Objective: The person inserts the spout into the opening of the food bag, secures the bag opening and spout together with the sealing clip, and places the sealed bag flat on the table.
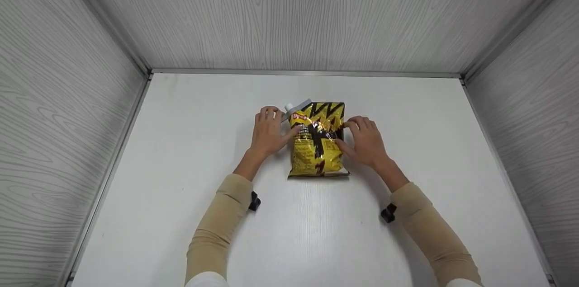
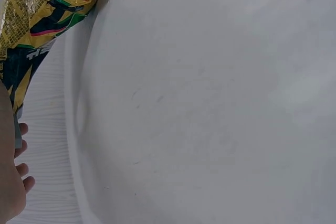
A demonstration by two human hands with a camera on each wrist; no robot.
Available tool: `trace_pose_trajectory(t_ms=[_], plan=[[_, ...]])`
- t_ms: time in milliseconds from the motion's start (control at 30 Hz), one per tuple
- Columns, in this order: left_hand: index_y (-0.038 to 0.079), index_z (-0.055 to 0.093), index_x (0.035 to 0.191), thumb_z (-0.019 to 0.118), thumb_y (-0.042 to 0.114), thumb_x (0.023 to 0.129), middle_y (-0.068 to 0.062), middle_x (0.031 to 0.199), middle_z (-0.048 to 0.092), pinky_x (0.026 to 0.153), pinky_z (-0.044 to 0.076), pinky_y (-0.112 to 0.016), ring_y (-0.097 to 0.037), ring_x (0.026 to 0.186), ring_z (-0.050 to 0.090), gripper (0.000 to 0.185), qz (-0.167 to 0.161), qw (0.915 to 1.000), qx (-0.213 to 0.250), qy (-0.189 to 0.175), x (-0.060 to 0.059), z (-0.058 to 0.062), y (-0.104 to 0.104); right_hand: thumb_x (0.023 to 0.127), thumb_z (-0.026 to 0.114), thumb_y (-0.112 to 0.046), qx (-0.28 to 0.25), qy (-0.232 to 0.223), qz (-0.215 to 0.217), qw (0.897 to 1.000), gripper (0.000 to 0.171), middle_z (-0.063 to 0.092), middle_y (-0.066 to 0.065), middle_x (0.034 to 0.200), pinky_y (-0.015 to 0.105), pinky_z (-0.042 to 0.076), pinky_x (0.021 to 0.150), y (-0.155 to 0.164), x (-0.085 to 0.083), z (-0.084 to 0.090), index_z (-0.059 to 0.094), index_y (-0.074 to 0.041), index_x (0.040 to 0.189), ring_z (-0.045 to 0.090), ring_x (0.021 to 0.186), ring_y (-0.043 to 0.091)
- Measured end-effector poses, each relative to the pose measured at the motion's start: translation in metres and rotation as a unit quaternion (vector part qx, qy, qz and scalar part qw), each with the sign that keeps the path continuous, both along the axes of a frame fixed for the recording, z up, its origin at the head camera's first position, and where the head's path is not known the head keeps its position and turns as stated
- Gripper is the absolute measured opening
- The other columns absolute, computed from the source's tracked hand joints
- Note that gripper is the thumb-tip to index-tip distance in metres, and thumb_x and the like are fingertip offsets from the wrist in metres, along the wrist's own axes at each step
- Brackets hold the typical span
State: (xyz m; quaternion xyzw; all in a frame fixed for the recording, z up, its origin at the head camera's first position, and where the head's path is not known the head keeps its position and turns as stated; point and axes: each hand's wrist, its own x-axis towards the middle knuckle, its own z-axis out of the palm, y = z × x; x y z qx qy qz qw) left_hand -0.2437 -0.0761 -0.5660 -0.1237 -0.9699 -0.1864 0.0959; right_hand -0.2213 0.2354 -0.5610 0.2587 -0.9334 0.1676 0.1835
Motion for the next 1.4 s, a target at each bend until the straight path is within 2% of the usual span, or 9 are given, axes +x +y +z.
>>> trace_pose_trajectory(t_ms=[467,767,1000,1267,1400], plan=[[0.002,0.061,0.131,0.049,0.074,0.099,-0.017,0.141,0.052,0.115,0.040,-0.052,-0.036,0.138,0.046,0.080,0.000,0.9998,-0.006,-0.019,-0.005,-0.006,-0.001,0.098,0.071,-0.041,-0.006,-0.018,-0.002,1.000,0.045,0.064,0.018,0.122,0.056,0.049,0.104,0.000,-0.002,-0.004,0.065,-0.003,0.120,0.060,0.118,0.038],[0.001,0.063,0.128,0.049,0.072,0.100,-0.018,0.141,0.053,0.114,0.040,-0.052,-0.037,0.137,0.048,0.078,-0.005,0.9996,0.006,-0.025,-0.007,-0.011,-0.002,0.099,0.070,-0.043,-0.002,-0.036,-0.007,0.999,0.047,0.064,0.018,0.123,0.055,0.049,0.104,-0.002,-0.001,-0.004,0.065,-0.002,0.121,0.060,0.118,0.038],[0.001,0.062,0.131,0.048,0.074,0.100,-0.018,0.141,0.053,0.116,0.039,-0.053,-0.037,0.137,0.048,0.081,-0.003,0.9993,0.011,-0.036,-0.007,-0.015,-0.002,0.100,0.069,-0.044,0.002,-0.045,-0.009,0.999,0.048,0.063,0.018,0.125,0.055,0.049,0.106,-0.002,-0.001,-0.006,0.064,-0.002,0.122,0.060,0.119,0.038],[0.003,0.063,0.130,0.046,0.073,0.101,-0.017,0.141,0.054,0.115,0.039,-0.052,-0.036,0.136,0.049,0.078,-0.003,0.9988,0.013,-0.048,-0.009,-0.016,-0.002,0.101,0.067,-0.045,-0.008,-0.074,-0.023,0.997,0.048,0.062,0.018,0.126,0.055,0.048,0.105,-0.003,-0.001,-0.007,0.064,-0.003,0.124,0.059,0.120,0.038],[0.004,0.064,0.128,0.045,0.072,0.102,-0.017,0.140,0.055,0.113,0.039,-0.052,-0.036,0.134,0.050,0.076,-0.006,0.9989,0.011,-0.045,-0.008,-0.017,-0.003,0.102,0.065,-0.045,0.001,-0.074,-0.028,0.997,0.047,0.063,0.018,0.127,0.056,0.048,0.105,-0.003,0.000,-0.009,0.065,-0.003,0.123,0.059,0.121,0.039]])
